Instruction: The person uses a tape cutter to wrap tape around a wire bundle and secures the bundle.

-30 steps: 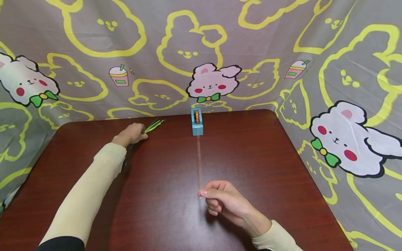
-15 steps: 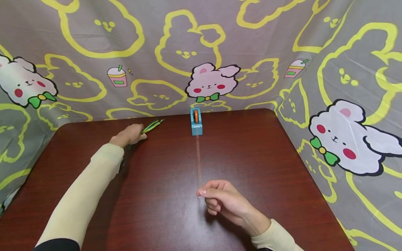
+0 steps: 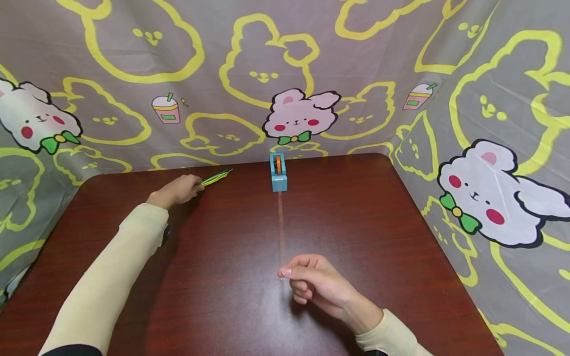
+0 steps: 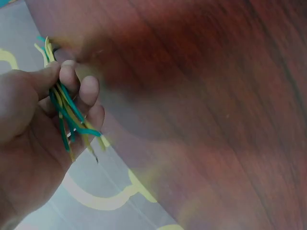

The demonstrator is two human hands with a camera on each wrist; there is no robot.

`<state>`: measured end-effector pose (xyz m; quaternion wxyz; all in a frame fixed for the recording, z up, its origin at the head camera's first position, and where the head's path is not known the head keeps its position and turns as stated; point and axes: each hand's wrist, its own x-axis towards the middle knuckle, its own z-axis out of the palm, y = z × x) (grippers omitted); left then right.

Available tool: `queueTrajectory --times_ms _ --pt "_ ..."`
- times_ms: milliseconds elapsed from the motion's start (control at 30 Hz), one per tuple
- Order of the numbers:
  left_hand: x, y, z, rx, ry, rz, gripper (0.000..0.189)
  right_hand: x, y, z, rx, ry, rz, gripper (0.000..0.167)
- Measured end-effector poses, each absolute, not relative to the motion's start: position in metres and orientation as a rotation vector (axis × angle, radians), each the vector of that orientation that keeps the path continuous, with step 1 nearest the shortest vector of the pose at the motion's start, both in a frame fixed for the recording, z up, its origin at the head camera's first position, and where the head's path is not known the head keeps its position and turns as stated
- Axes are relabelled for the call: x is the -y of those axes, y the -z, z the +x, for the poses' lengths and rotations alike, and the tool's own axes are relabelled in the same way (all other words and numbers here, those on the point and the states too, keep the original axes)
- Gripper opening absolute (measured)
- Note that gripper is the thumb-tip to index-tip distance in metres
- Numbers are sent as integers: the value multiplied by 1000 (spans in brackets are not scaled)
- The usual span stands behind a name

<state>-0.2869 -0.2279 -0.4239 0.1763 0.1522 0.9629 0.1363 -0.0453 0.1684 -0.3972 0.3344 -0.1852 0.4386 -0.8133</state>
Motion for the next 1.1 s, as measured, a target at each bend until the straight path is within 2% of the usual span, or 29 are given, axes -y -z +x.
queueTrajectory --times_ms 233,833,1100 --pt "236 421 -282 -2701 -565 397 23 -168 397 -45 -1147 2116 -473 29" --pt "243 434 -272 -2928 -489 452 21 -168 393 -46 -1174 2100 -399 24" --pt "240 438 -262 -2968 -489 490 27 -168 394 -46 -1175 2089 -398 24"
